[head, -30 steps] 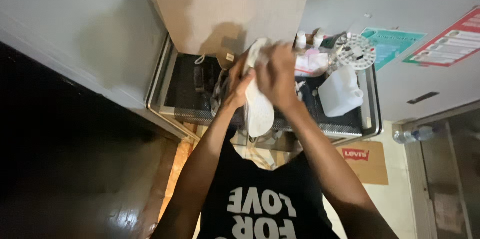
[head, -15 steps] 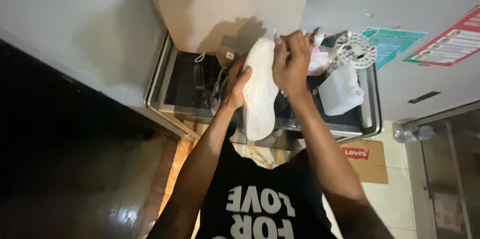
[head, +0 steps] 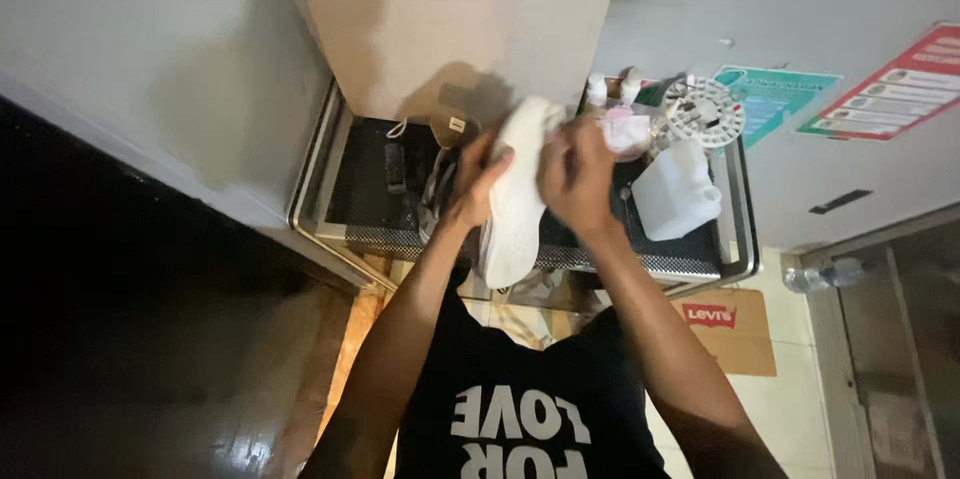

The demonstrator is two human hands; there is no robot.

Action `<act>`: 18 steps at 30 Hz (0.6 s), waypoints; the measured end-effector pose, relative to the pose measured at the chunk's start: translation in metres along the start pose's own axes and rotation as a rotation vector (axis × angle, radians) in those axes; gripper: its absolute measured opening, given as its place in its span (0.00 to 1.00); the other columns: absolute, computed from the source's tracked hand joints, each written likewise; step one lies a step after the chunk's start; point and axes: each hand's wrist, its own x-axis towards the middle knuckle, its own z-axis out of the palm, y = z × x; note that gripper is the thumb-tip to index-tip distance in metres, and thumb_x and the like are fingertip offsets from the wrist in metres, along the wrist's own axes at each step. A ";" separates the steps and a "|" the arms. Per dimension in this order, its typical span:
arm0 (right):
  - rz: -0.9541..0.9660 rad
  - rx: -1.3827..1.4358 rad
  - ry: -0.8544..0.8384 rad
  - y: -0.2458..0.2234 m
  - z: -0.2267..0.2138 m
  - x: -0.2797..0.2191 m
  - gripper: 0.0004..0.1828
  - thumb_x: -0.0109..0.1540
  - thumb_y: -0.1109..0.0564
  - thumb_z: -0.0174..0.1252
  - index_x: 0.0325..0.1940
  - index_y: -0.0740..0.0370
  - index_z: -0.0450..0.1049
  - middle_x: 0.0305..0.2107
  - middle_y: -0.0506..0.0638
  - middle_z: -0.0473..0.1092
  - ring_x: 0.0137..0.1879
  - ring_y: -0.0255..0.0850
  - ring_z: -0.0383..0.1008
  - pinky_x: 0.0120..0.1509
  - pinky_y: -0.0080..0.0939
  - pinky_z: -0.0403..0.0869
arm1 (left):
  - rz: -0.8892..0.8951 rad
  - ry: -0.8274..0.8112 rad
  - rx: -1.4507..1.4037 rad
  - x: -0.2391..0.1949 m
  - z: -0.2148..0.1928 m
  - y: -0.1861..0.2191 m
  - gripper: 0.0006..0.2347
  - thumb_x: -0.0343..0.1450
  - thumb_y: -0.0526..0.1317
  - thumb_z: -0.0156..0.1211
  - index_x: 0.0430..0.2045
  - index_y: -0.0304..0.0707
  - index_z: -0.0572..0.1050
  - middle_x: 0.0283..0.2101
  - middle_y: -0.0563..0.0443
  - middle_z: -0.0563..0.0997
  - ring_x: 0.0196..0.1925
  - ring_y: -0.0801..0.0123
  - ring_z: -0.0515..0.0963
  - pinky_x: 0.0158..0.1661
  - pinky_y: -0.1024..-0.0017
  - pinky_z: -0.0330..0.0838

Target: The person scrubs the white sole of a beige sneaker with a small brush, focusing on the tread and edges. They then pour a liquid from a white plastic jug onto a cloth and wipe the shoe's sole and upper.

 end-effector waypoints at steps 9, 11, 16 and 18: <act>0.074 -0.069 -0.015 -0.002 0.003 0.013 0.02 0.66 0.63 0.50 0.40 0.64 0.66 0.28 0.62 0.63 0.32 0.63 0.65 0.38 0.55 0.63 | 0.075 -0.013 0.046 0.011 -0.004 -0.008 0.23 0.72 0.51 0.55 0.59 0.37 0.71 0.47 0.44 0.75 0.47 0.64 0.68 0.49 0.66 0.61; 0.026 -0.074 -0.112 -0.018 0.018 -0.008 0.02 0.64 0.63 0.53 0.38 0.64 0.67 0.27 0.60 0.64 0.33 0.61 0.66 0.39 0.55 0.63 | 0.065 0.033 0.040 0.018 -0.013 -0.028 0.24 0.74 0.52 0.52 0.61 0.37 0.69 0.48 0.43 0.74 0.47 0.63 0.68 0.49 0.65 0.61; -0.115 -0.142 -0.313 -0.021 0.024 -0.021 0.05 0.62 0.59 0.58 0.39 0.61 0.69 0.28 0.55 0.67 0.37 0.54 0.70 0.45 0.52 0.63 | -0.051 0.242 -0.034 0.011 -0.024 -0.086 0.24 0.74 0.52 0.53 0.61 0.39 0.69 0.56 0.43 0.73 0.53 0.61 0.68 0.57 0.63 0.60; -0.025 -0.108 -0.237 -0.030 0.022 -0.001 0.09 0.66 0.55 0.57 0.43 0.63 0.67 0.33 0.58 0.68 0.38 0.57 0.70 0.45 0.53 0.61 | -0.113 0.295 -0.060 0.013 -0.022 -0.101 0.24 0.75 0.52 0.53 0.61 0.35 0.68 0.59 0.40 0.71 0.56 0.57 0.68 0.61 0.58 0.57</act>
